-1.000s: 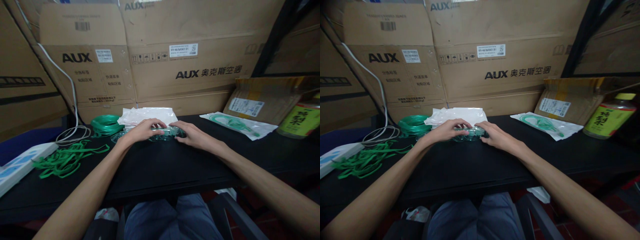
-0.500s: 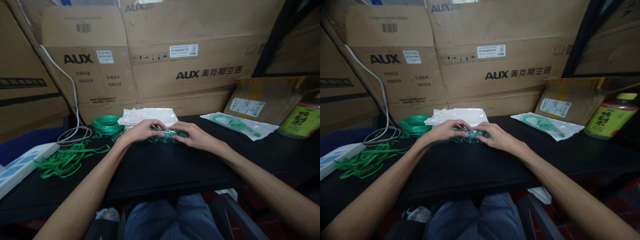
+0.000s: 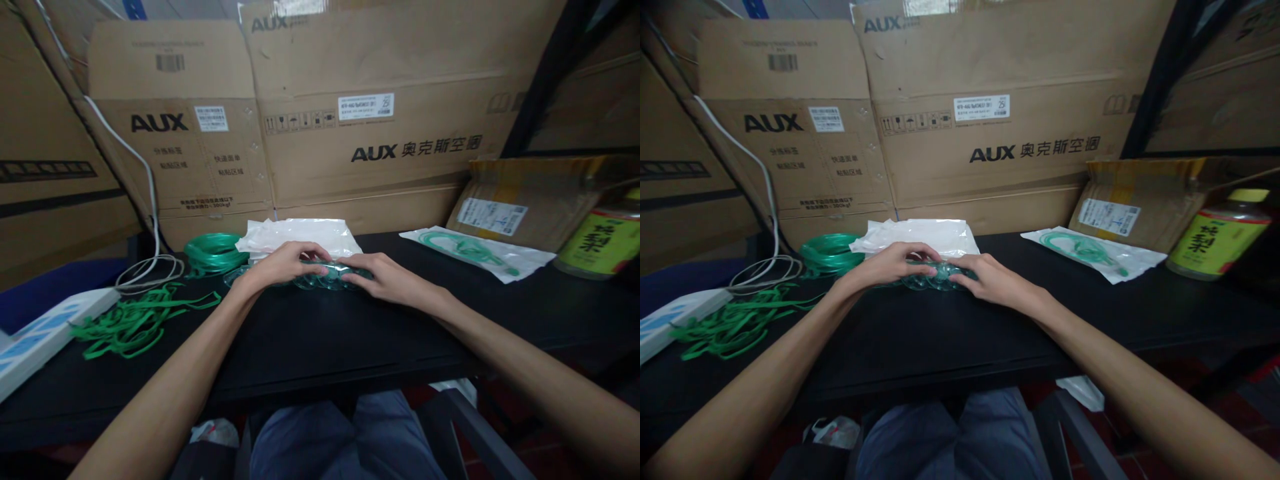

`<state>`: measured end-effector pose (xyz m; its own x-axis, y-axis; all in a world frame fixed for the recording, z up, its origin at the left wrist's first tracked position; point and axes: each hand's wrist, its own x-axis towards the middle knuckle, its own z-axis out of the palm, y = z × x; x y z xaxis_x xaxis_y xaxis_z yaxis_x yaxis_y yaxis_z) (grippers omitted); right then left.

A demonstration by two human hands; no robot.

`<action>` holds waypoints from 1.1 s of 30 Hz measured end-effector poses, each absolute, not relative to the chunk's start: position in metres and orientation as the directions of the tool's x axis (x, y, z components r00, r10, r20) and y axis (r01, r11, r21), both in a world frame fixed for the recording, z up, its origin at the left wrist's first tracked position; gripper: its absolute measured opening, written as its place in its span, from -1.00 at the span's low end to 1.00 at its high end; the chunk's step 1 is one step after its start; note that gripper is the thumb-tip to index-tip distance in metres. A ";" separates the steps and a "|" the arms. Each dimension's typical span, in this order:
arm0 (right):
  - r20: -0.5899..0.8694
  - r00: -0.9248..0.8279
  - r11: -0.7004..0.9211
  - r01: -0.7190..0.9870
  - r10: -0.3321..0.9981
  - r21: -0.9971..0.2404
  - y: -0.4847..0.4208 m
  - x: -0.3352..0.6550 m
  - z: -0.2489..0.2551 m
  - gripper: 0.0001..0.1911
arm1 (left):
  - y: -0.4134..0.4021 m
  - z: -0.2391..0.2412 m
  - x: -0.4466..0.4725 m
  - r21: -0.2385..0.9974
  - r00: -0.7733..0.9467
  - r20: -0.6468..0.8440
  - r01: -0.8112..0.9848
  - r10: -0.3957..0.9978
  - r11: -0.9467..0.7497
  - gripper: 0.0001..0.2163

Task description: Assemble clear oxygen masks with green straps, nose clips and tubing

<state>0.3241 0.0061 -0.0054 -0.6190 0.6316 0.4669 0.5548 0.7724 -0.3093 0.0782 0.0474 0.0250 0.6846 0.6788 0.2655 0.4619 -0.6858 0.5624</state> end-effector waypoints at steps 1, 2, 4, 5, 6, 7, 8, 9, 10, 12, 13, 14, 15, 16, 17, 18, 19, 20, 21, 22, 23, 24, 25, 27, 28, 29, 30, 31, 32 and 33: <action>0.464 -0.626 0.775 0.561 0.627 -0.291 0.006 0.324 -0.006 -0.58 | 0.048 0.024 0.079 0.555 0.681 0.280 0.460 0.677 -0.693 -0.73; 0.465 -0.628 0.775 0.569 0.624 -0.273 0.006 0.324 -0.006 -0.57 | 0.048 0.022 0.080 0.547 0.678 0.295 0.458 0.674 -0.701 -0.75; 0.481 -0.618 0.771 0.591 0.622 -0.236 0.007 0.324 -0.008 -0.59 | 0.048 0.020 0.081 0.529 0.676 0.323 0.451 0.662 -0.719 -0.77; 0.493 -0.610 0.767 0.603 0.621 -0.220 0.008 0.324 -0.009 -0.60 | 0.048 0.019 0.082 0.518 0.676 0.337 0.447 0.655 -0.729 -0.78; 0.505 -0.600 0.762 0.613 0.620 -0.207 0.010 0.324 -0.010 -0.62 | 0.048 0.018 0.083 0.505 0.676 0.352 0.445 0.648 -0.739 -0.78; 0.515 -0.591 0.758 0.621 0.621 -0.200 0.012 0.325 -0.012 -0.63 | 0.048 0.017 0.083 0.490 0.674 0.367 0.445 0.641 -0.749 -0.78; 0.525 -0.580 0.753 0.627 0.623 -0.200 0.013 0.325 -0.013 -0.65 | 0.048 0.015 0.084 0.472 0.670 0.384 0.449 0.636 -0.759 -0.79; 0.533 -0.564 0.745 0.634 0.630 -0.208 0.016 0.325 -0.015 -0.66 | 0.049 0.012 0.085 0.451 0.663 0.404 0.456 0.631 -0.767 -0.79; 0.541 -0.544 0.733 0.643 0.641 -0.222 0.018 0.326 -0.016 -0.67 | 0.049 0.009 0.086 0.429 0.654 0.424 0.464 0.626 -0.775 -0.80; 0.556 -0.500 0.708 0.660 0.664 -0.251 0.021 0.327 -0.018 -0.68 | 0.050 0.004 0.089 0.382 0.638 0.462 0.484 0.616 -0.787 -0.79; 0.562 -0.483 0.698 0.667 0.672 -0.261 0.022 0.328 -0.019 -0.69 | 0.050 0.001 0.090 0.361 0.632 0.477 0.493 0.611 -0.792 -0.79; 0.567 -0.472 0.692 0.672 0.675 -0.265 0.023 0.328 -0.020 -0.69 | 0.050 0.000 0.092 0.340 0.628 0.489 0.502 0.605 -0.795 -0.78; 0.571 -0.467 0.689 0.675 0.675 -0.264 0.024 0.329 -0.020 -0.70 | 0.050 0.000 0.092 0.320 0.627 0.496 0.511 0.600 -0.798 -0.78; 0.575 -0.465 0.690 0.676 0.673 -0.261 0.025 0.330 -0.021 -0.71 | 0.049 0.003 0.093 0.301 0.625 0.503 0.521 0.597 -0.799 -0.78; 0.579 -0.464 0.691 0.676 0.670 -0.257 0.025 0.330 -0.021 -0.72 | 0.047 0.007 0.092 0.282 0.617 0.512 0.536 0.597 -0.796 -0.78; 0.584 -0.464 0.692 0.676 0.667 -0.254 0.026 0.331 -0.021 -0.73 | 0.044 0.014 0.089 0.266 0.602 0.526 0.555 0.601 -0.788 -0.77; 0.588 -0.463 0.694 0.675 0.663 -0.251 0.026 0.331 -0.022 -0.74 | 0.040 0.021 0.084 0.252 0.577 0.545 0.579 0.608 -0.775 -0.77; 0.592 -0.462 0.695 0.674 0.660 -0.249 0.027 0.331 -0.022 -0.74 | 0.035 0.030 0.077 0.243 0.544 0.567 0.606 0.618 -0.757 -0.75; 0.596 -0.460 0.696 0.673 0.658 -0.249 0.028 0.332 -0.023 -0.74 | 0.029 0.038 0.068 0.240 0.502 0.587 0.641 0.635 -0.729 -0.73; 0.599 -0.458 0.697 0.671 0.657 -0.251 0.029 0.332 -0.024 -0.74 | 0.022 0.046 0.057 0.240 0.466 0.597 0.673 0.653 -0.700 -0.70; 0.602 -0.456 0.698 0.669 0.656 -0.254 0.030 0.332 -0.024 -0.73 | 0.016 0.051 0.044 0.242 0.427 0.595 0.713 0.681 -0.658 -0.67; 0.605 -0.454 0.700 0.666 0.655 -0.258 0.030 0.333 -0.025 -0.73 | 0.010 0.055 0.030 0.239 0.367 0.563 0.786 0.741 -0.570 -0.66; 0.607 -0.452 0.702 0.662 0.654 -0.263 0.031 0.333 -0.025 -0.73 | 0.004 0.057 0.016 0.223 0.333 0.500 0.842 0.799 -0.491 -0.64; 0.609 -0.451 0.707 0.652 0.652 -0.275 0.031 0.334 -0.026 -0.73 | -0.004 0.053 -0.010 0.190 0.284 0.376 0.908 0.882 -0.373 -0.60; 0.610 -0.450 0.709 0.647 0.652 -0.280 0.031 0.334 -0.025 -0.74 | -0.007 0.049 -0.020 0.195 0.255 0.320 0.925 0.913 -0.327 -0.58; 0.611 -0.449 0.711 0.643 0.652 -0.286 0.031 0.334 -0.025 -0.74 | -0.008 0.044 -0.029 0.208 0.251 0.270 0.927 0.929 -0.311 -0.58; 0.611 -0.449 0.713 0.638 0.651 -0.291 0.031 0.334 -0.025 -0.75 | -0.007 0.039 -0.035 0.223 0.256 0.233 0.925 0.938 -0.308 -0.59; 0.612 -0.450 0.715 0.634 0.651 -0.295 0.031 0.334 -0.024 -0.76 | -0.006 0.034 -0.039 0.234 0.263 0.216 0.921 0.940 -0.312 -0.61; 0.611 -0.450 0.717 0.630 0.651 -0.299 0.031 0.334 -0.024 -0.76 | -0.004 0.030 -0.041 0.241 0.272 0.212 0.916 0.939 -0.320 -0.64; 0.611 -0.451 0.718 0.626 0.651 -0.303 0.031 0.333 -0.024 -0.77 | -0.001 0.028 -0.042 0.242 0.275 0.220 0.914 0.936 -0.325 -0.66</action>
<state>0.3331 0.0313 -0.0238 -0.4506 0.6507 0.6112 0.6258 0.7185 -0.3035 -0.0419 -0.0008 0.0277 0.2748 0.9360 0.2199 0.9142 -0.3252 0.2419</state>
